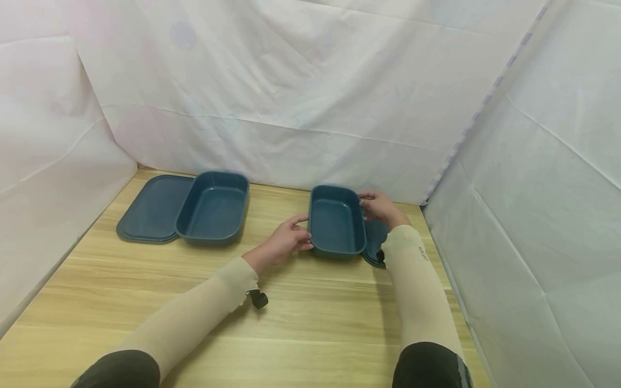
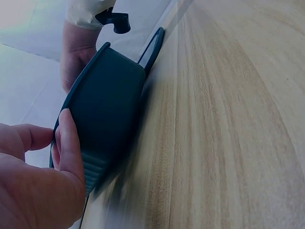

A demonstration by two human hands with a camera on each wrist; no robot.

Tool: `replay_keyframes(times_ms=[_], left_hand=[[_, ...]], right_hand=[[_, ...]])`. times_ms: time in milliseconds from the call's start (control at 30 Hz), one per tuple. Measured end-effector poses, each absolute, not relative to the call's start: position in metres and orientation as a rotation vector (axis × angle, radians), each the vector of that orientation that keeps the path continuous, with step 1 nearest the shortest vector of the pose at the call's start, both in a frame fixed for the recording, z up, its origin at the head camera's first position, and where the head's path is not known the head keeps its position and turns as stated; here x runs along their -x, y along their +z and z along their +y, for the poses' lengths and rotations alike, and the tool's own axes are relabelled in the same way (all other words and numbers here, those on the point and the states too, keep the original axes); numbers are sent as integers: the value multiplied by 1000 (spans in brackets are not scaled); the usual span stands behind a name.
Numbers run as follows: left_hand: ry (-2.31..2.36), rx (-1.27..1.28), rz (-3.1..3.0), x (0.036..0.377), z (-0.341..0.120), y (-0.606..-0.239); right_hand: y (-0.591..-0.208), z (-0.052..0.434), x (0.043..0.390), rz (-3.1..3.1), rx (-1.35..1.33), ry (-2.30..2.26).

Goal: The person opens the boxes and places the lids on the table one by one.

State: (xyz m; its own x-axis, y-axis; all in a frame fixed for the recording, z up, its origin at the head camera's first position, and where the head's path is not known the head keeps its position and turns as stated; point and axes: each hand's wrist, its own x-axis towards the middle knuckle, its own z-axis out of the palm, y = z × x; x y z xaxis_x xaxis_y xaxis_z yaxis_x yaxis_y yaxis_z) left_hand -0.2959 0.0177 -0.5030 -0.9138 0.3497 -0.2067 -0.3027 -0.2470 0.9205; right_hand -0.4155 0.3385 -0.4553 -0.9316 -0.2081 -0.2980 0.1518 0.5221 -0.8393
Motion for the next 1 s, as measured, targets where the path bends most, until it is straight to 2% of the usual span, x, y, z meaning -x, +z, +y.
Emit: replay_keyframes(times_ms=[1000], left_hand=[[2199, -46, 1619, 299, 22, -507]], right_hand=[[-454, 336, 411, 2369, -40, -1417]])
